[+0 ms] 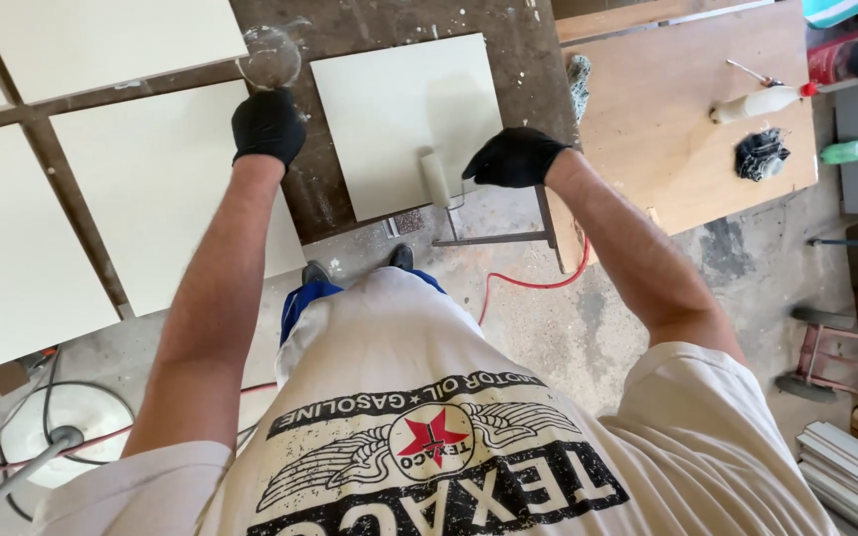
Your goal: Applying white paint to square wooden panels using a hand roller and then placing them on a drying surface.
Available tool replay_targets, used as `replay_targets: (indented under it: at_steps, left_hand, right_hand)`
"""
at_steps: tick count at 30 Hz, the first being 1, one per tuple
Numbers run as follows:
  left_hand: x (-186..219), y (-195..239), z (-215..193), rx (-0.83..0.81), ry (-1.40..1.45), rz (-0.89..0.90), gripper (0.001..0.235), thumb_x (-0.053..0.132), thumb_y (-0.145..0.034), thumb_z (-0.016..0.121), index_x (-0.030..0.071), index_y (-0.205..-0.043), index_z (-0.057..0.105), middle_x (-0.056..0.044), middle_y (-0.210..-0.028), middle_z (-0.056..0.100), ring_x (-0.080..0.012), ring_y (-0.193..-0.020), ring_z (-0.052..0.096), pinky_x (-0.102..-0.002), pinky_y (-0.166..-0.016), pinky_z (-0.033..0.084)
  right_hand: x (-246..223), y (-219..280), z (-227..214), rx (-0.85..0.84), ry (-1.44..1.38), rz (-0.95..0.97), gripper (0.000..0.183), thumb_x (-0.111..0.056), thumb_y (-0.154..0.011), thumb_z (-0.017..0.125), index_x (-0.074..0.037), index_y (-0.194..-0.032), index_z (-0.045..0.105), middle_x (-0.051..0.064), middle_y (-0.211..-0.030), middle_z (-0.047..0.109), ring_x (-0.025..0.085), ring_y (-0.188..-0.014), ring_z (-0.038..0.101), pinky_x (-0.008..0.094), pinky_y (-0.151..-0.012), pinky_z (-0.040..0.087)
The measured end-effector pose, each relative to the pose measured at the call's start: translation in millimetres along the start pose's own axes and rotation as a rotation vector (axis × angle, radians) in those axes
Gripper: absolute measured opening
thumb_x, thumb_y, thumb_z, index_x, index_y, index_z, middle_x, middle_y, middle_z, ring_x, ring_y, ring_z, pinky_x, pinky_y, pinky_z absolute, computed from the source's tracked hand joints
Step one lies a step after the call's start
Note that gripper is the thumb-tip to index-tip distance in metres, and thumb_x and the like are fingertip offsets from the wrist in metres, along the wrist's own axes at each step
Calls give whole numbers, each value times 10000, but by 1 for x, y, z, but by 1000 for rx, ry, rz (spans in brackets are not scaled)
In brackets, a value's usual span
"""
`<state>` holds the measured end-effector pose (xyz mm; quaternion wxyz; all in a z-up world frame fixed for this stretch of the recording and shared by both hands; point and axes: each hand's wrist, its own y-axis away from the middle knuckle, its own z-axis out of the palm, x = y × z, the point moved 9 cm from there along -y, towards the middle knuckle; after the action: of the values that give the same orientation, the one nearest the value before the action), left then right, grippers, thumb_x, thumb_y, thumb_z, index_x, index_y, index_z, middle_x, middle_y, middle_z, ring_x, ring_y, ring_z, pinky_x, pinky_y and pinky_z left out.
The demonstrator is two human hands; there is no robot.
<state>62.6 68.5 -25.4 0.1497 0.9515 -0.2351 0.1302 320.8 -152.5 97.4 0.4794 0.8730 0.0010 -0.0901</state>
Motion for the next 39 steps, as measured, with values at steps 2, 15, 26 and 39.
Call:
replay_targets:
  at_steps: [2, 15, 26, 39]
  left_hand:
    - [-2, -2, 4, 33, -9, 16, 217, 55, -934, 546, 50, -1052, 729, -199, -928, 758, -430, -864, 733, -526, -729, 618]
    - [-7, -9, 14, 101, -45, 66, 212, 65, -893, 583, 51, -1019, 753, -185, -895, 767, -427, -838, 741, -510, -705, 628]
    - [-5, -6, 9, 35, -23, 3, 262, 83, -934, 564, 59, -1134, 732, -202, -980, 766, -441, -903, 733, -524, -763, 622]
    - [6, 7, -9, 35, -45, 63, 261, 125, -906, 553, 14, -953, 785, -190, -879, 772, -394, -971, 755, -473, -861, 593]
  right_hand:
    - [-17, -44, 16, 74, 65, -162, 380, -392, -1040, 458, -394, -1378, 631, -124, -1454, 597, 184, -1331, 557, 352, -1147, 405]
    - [-4, -3, 4, 1, -49, 15, 409, -472, -1047, 407, -439, -1420, 572, -126, -1513, 541, 168, -1397, 501, 353, -1225, 325]
    - [-60, -17, 4, 29, -95, -81, 398, -429, -1057, 404, -408, -1411, 586, -120, -1505, 553, 168, -1388, 512, 370, -1196, 363]
    - [61, 42, 35, 331, -447, 69, 336, -329, -998, 634, -341, -1329, 690, -40, -1265, 669, 187, -1175, 637, 342, -1048, 473]
